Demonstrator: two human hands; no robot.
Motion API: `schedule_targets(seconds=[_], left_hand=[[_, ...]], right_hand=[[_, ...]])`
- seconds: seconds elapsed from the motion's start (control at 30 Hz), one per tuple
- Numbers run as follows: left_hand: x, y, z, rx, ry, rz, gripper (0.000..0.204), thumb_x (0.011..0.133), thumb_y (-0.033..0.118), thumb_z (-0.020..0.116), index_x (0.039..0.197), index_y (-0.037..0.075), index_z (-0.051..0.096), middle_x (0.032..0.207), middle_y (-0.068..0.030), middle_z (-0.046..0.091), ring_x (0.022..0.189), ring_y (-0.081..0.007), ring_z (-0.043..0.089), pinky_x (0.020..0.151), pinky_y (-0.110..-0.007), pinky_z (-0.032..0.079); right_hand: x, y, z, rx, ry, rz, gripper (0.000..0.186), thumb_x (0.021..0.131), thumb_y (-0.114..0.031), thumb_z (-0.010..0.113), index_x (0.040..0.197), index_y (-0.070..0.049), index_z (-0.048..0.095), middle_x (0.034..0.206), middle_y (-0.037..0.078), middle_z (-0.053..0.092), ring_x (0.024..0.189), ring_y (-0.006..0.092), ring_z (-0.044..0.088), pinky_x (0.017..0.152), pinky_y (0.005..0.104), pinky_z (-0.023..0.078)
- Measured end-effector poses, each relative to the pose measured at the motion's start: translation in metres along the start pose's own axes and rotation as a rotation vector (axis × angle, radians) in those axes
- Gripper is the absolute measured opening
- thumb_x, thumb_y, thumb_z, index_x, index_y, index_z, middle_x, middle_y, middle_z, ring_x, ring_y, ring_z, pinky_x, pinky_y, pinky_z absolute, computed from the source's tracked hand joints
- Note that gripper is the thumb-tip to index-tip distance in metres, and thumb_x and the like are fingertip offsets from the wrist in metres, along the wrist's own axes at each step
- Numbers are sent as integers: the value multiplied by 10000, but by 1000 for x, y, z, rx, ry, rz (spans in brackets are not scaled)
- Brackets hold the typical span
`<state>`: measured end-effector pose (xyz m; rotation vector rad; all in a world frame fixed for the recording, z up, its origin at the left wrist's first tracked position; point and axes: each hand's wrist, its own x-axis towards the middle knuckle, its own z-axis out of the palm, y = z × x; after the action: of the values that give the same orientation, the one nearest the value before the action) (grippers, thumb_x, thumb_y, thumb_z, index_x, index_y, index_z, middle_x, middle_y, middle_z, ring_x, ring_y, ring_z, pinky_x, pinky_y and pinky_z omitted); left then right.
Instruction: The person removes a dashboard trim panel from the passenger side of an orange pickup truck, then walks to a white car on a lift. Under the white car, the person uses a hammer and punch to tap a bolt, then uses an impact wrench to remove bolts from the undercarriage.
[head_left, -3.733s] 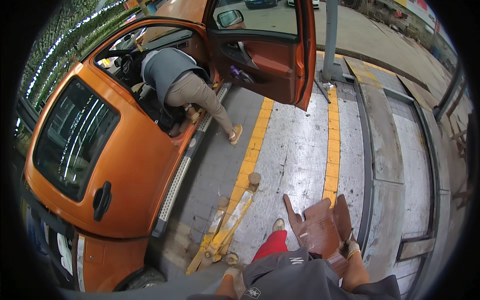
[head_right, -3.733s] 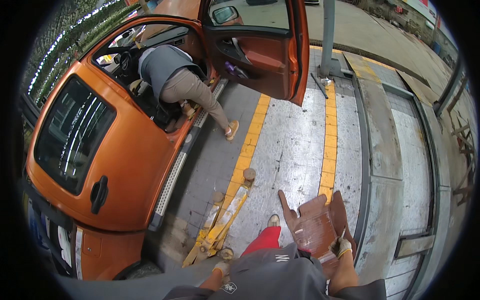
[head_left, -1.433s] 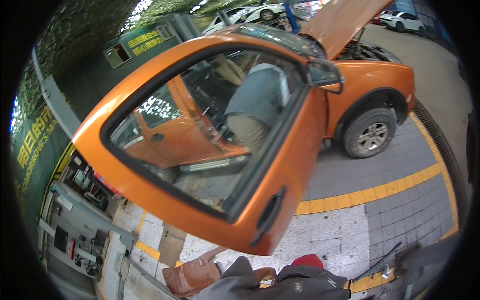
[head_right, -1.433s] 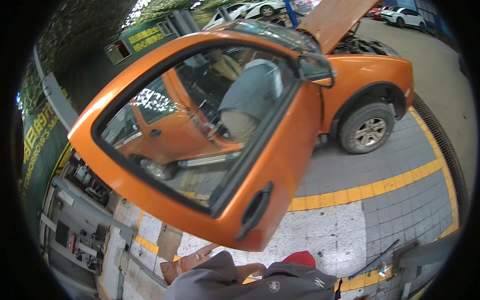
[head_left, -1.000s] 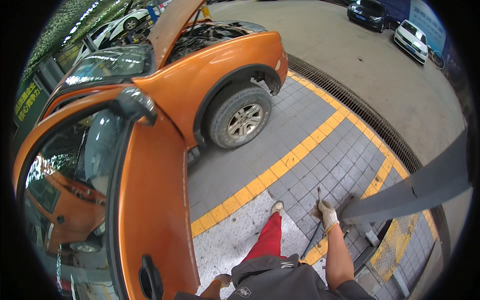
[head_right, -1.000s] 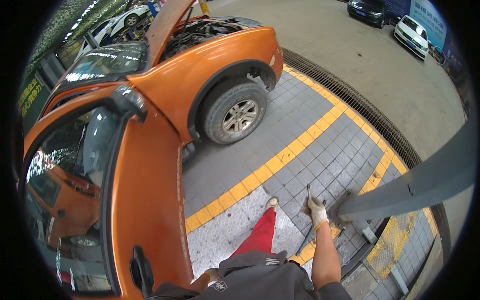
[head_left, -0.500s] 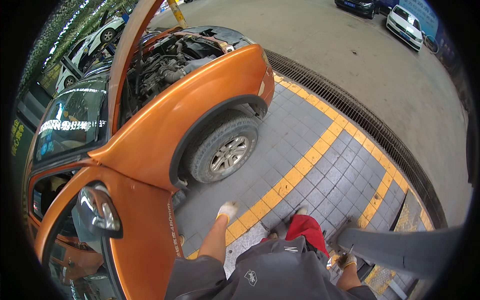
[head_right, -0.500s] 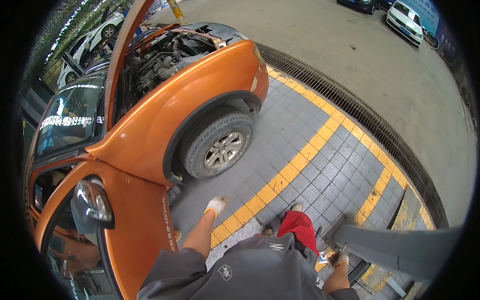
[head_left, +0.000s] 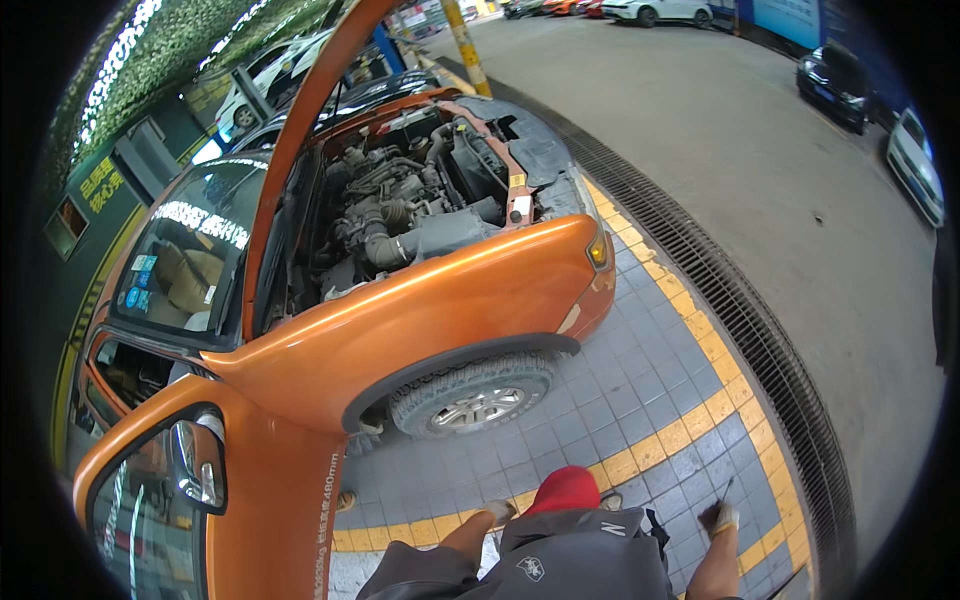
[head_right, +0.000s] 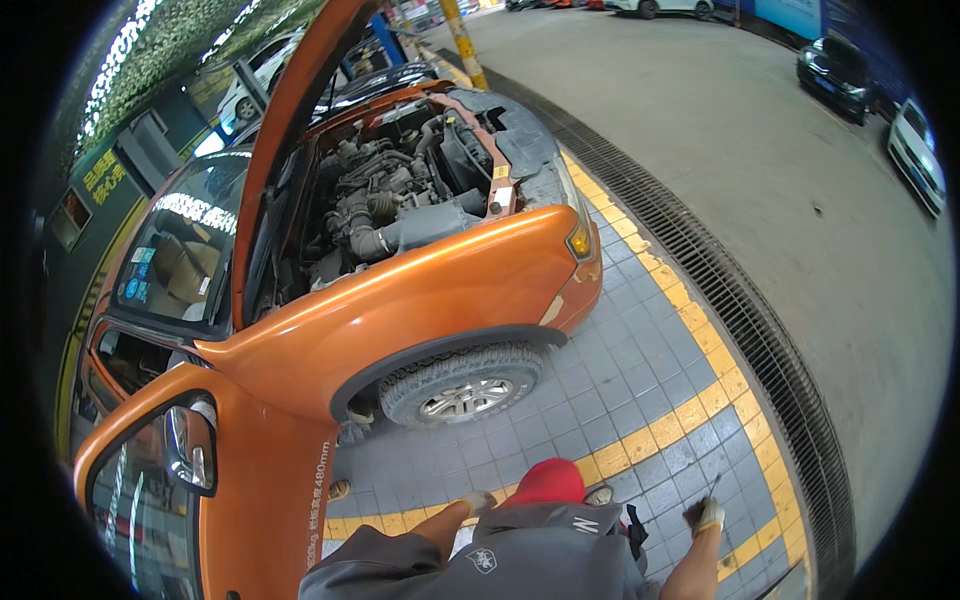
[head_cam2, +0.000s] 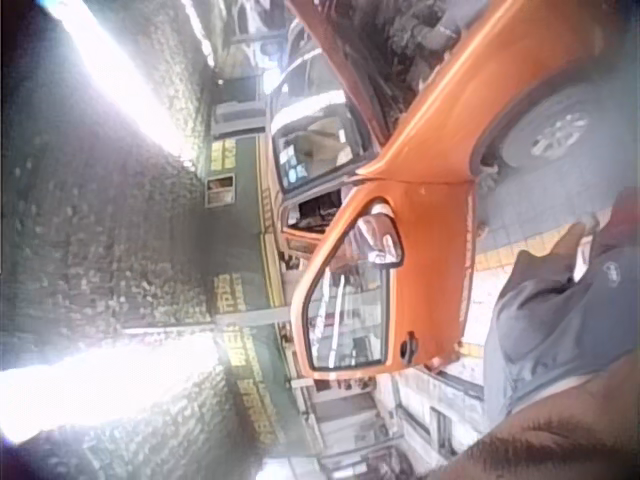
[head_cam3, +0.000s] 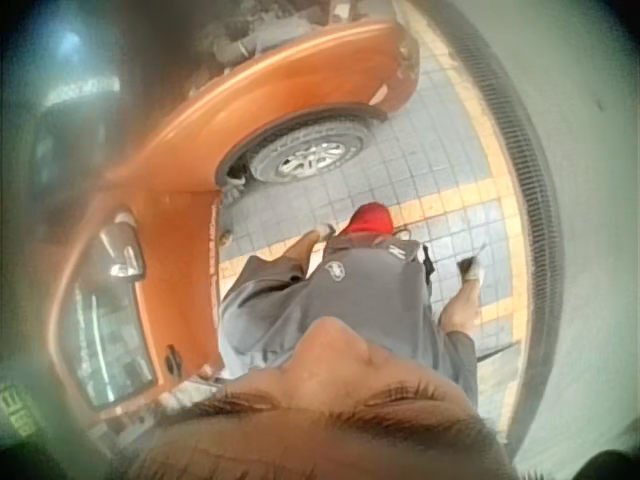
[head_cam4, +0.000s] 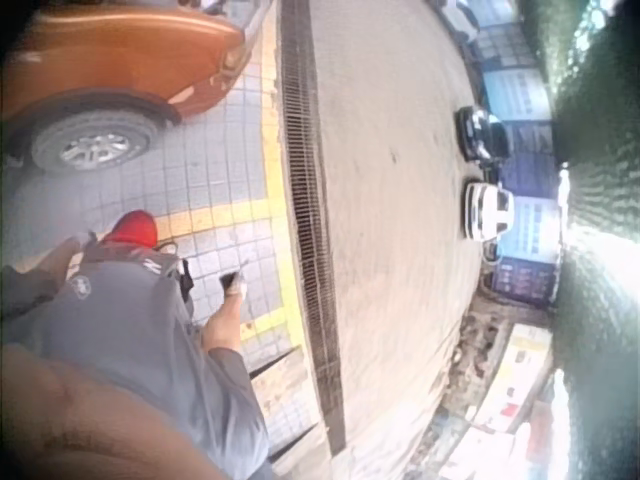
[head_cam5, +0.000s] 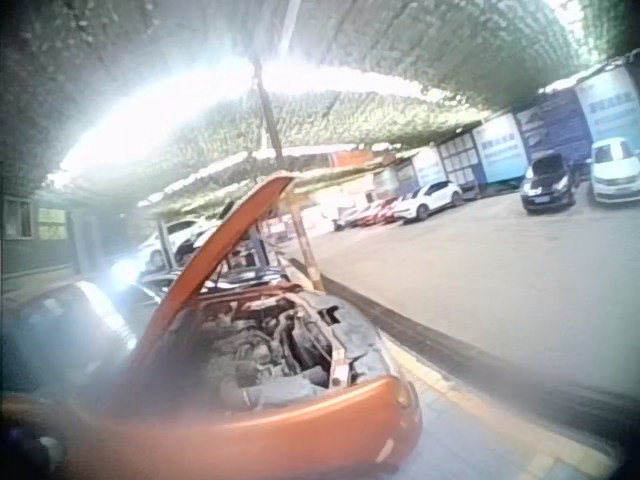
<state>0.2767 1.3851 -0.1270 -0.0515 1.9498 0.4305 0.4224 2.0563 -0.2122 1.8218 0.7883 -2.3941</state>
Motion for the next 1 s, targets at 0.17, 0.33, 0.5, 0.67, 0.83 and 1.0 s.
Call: schedule_targets(seconds=[0.17,0.33,0.5,0.67,0.83,1.0], left_hand=[[77,37,3,567,-147,220,580,1011,509,560,1420,128,716,1548,-134,627,1409,-365,607,1123,-503,502],[163,158,-64,137,10,130,490,1046,438,537,1313,91,758,1369,-167,735,1278,-333,694,1044,-475,544],[228,301,-190,-64,93,46,505,939,465,636,1218,77,799,1304,-214,750,1254,-390,703,1020,-503,543],[267,388,-279,-76,12,-25,470,919,415,649,1217,88,808,1339,-212,737,1265,-401,701,1041,-493,544],[307,428,-292,-167,1,-110,495,902,439,708,1241,91,801,1319,-194,756,1244,-376,719,1016,-475,553],[354,479,-295,-198,-17,-224,466,890,440,733,1201,103,818,1261,-175,779,1197,-359,734,963,-482,549]], right_hand=[[-7,-167,216,-217,-346,-443,123,1092,-203,637,1084,-84,665,768,33,614,584,192,590,563,374,542],[81,-261,284,-148,-255,-359,141,1055,-258,670,977,-146,704,749,-11,597,639,194,564,665,416,527],[158,-320,220,-359,230,78,447,1079,-383,532,682,-186,474,562,41,425,467,225,414,543,456,488],[155,-403,250,-367,441,162,619,1106,-423,444,536,-203,344,460,54,344,395,247,331,489,484,453],[197,-498,369,-398,404,157,614,1107,-414,450,537,-207,354,461,52,354,396,240,337,479,468,461],[278,-617,492,-463,385,148,608,1108,-404,456,539,-210,364,461,51,363,397,233,343,469,453,469]])
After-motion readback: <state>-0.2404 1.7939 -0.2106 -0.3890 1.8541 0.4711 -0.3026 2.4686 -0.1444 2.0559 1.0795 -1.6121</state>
